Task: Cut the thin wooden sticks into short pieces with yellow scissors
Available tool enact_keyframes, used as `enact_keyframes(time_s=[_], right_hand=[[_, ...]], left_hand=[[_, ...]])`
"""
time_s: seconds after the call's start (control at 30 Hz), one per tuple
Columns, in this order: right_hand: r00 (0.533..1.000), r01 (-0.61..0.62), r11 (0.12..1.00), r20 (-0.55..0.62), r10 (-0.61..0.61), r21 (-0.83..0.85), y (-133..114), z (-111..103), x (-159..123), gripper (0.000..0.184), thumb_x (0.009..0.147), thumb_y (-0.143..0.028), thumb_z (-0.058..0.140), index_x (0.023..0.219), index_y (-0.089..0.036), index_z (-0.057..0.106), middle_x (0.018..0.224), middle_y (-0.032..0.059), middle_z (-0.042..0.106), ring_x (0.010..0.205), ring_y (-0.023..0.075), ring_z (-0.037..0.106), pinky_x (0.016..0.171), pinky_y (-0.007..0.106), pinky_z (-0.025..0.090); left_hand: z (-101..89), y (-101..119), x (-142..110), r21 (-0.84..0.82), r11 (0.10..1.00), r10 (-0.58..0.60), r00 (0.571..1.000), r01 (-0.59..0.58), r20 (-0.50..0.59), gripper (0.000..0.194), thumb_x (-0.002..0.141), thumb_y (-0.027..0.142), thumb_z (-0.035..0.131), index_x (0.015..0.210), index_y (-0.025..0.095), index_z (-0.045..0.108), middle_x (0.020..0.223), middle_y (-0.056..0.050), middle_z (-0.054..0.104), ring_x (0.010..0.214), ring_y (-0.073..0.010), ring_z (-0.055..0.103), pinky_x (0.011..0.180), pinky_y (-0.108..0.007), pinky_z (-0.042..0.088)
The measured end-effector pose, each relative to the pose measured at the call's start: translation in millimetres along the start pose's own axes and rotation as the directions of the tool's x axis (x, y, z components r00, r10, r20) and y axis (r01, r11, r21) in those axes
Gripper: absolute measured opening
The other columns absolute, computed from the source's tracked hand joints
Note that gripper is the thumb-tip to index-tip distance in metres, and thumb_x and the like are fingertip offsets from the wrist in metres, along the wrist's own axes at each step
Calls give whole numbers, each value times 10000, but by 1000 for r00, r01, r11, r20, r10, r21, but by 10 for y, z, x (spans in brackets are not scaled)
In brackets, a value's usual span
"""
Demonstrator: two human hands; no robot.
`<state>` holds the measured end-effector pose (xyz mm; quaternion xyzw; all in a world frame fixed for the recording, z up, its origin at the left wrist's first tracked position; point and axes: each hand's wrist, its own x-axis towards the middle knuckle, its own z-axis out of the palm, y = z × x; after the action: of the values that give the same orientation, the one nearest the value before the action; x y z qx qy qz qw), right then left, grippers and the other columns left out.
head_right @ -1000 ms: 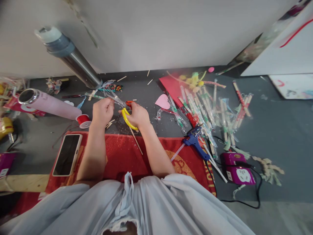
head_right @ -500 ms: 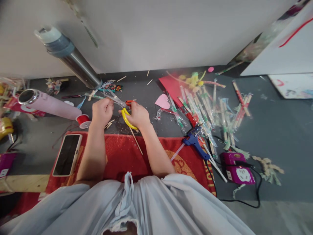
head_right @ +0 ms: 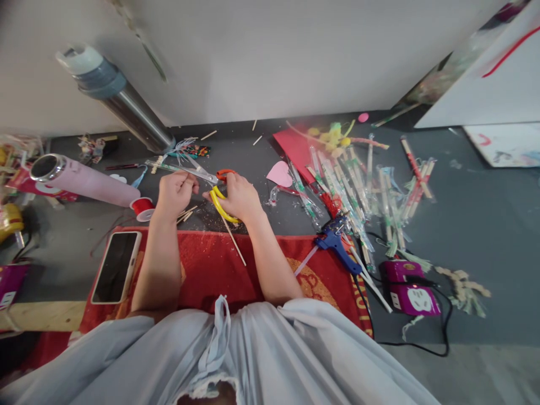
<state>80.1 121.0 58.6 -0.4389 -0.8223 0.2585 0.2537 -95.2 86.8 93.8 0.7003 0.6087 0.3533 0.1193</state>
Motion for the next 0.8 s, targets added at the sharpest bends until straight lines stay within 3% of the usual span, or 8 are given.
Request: enact_keyframes(time_s=[0.37,0.63,0.8], right_hand=[[982,-160,986,91,163,-47,-107,-93,8,514,847,-597,530,1114,-165,604,1040,100,700,928,257,665,805,357,494],[973,-197,979,107,203,-60,-133,-82,13,560,850,-636,502,1175,-190,599,1035,81,711,948,268,676,818,365,499],[979,-193,981,65,195,-35,-139,-46,15,579,870,-633,487,1161,-140,571,1057,121,693,979,269,661,842,372,494]], left_hand=[[8,1,-5,-1,998,-56,998,56,-17,426,927,313,425,519,195,458,524,11,510,514,-107,478,541,-258,362],[8,-38,-12,86,996,-39,999,40,-20,401,940,325,415,562,193,441,513,31,489,497,-96,460,536,-243,353],[21,-62,13,151,989,26,994,-10,-105,232,897,315,500,713,194,574,669,-4,624,633,-121,571,632,-237,428]])
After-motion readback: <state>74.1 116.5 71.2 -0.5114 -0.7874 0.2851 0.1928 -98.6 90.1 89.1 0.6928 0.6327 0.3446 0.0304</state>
